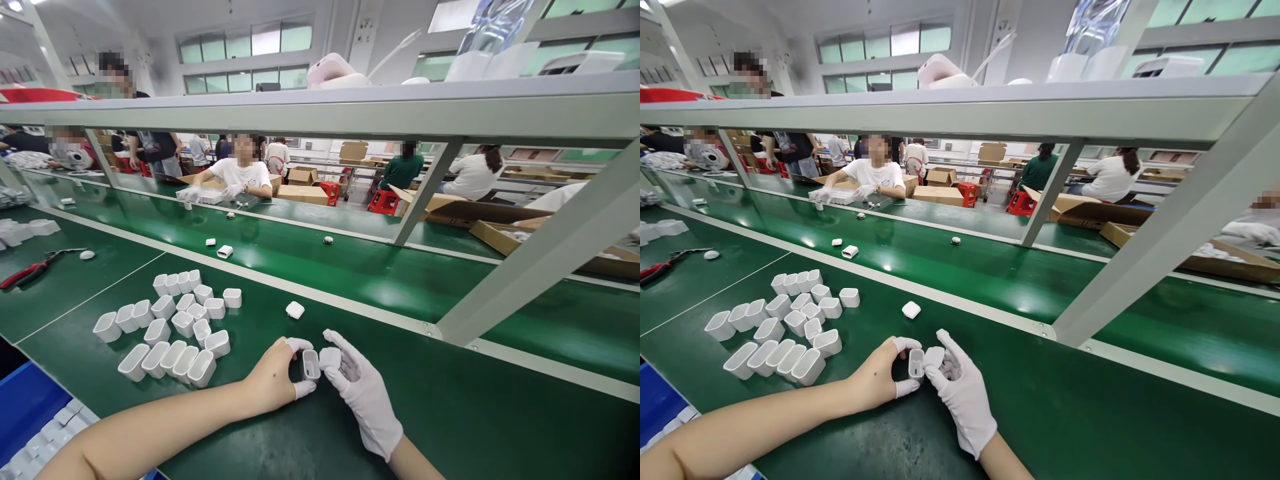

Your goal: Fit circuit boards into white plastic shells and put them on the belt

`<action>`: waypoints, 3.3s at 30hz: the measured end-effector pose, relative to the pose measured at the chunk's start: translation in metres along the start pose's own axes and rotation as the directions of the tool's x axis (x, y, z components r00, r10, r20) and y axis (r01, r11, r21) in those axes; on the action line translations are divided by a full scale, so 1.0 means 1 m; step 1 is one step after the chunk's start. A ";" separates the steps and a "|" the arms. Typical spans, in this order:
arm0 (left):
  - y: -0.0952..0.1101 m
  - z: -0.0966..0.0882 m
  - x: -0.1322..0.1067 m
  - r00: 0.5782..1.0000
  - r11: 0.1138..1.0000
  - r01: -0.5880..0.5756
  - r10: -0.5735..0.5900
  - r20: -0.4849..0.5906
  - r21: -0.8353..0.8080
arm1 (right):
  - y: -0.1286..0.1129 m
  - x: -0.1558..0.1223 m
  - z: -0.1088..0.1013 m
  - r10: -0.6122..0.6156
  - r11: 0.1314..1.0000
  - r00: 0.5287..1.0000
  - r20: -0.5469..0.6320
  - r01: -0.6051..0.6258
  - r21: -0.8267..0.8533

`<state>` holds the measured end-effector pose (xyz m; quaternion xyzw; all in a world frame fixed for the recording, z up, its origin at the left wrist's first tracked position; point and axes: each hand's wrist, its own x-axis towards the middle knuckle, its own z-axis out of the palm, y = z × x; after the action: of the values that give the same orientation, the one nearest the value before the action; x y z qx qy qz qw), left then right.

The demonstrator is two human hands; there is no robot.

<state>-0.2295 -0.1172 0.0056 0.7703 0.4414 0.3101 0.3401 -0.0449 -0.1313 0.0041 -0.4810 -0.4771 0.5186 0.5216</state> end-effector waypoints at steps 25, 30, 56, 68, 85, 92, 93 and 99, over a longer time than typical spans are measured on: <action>-0.002 0.001 -0.001 0.979 0.984 -0.178 0.174 0.108 0.025 | 0.005 -0.007 -0.005 -0.547 0.567 0.751 0.370 0.657 -0.497; -0.001 0.002 -0.001 0.984 0.989 -0.144 0.140 0.112 0.030 | 0.008 -0.006 -0.007 -0.553 0.539 0.740 0.384 0.669 -0.512; 0.007 -0.002 -0.004 0.934 0.939 -0.344 0.341 -0.103 -0.015 | -0.001 -0.008 0.005 0.056 0.998 0.943 0.327 -0.058 -0.002; 0.001 0.002 -0.006 0.878 0.881 -0.472 0.474 -0.071 0.038 | -0.002 -0.012 0.017 0.103 0.994 0.984 0.146 -0.106 0.010; -0.008 0.003 -0.001 0.965 0.656 0.074 0.144 0.221 -0.751 | -0.011 -0.019 0.009 -0.750 0.215 0.497 0.436 0.807 -0.550; -0.007 0.002 0.000 0.947 0.642 0.169 0.106 0.305 -0.748 | -0.012 -0.020 0.012 -0.780 0.201 0.463 0.422 0.823 -0.531; -0.007 0.002 0.001 0.942 0.646 0.178 0.105 0.318 -0.742 | -0.012 -0.021 0.012 -0.763 0.224 0.477 0.436 0.829 -0.513; -0.007 -0.001 0.003 0.931 0.696 0.226 0.051 0.361 -0.681 | -0.010 -0.024 0.013 -0.698 0.243 0.527 0.486 0.812 -0.531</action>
<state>-0.2321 -0.1116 0.0008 0.5984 0.2554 0.2965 0.6991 -0.0569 -0.1547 0.0151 -0.3099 -0.8435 0.0085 0.4386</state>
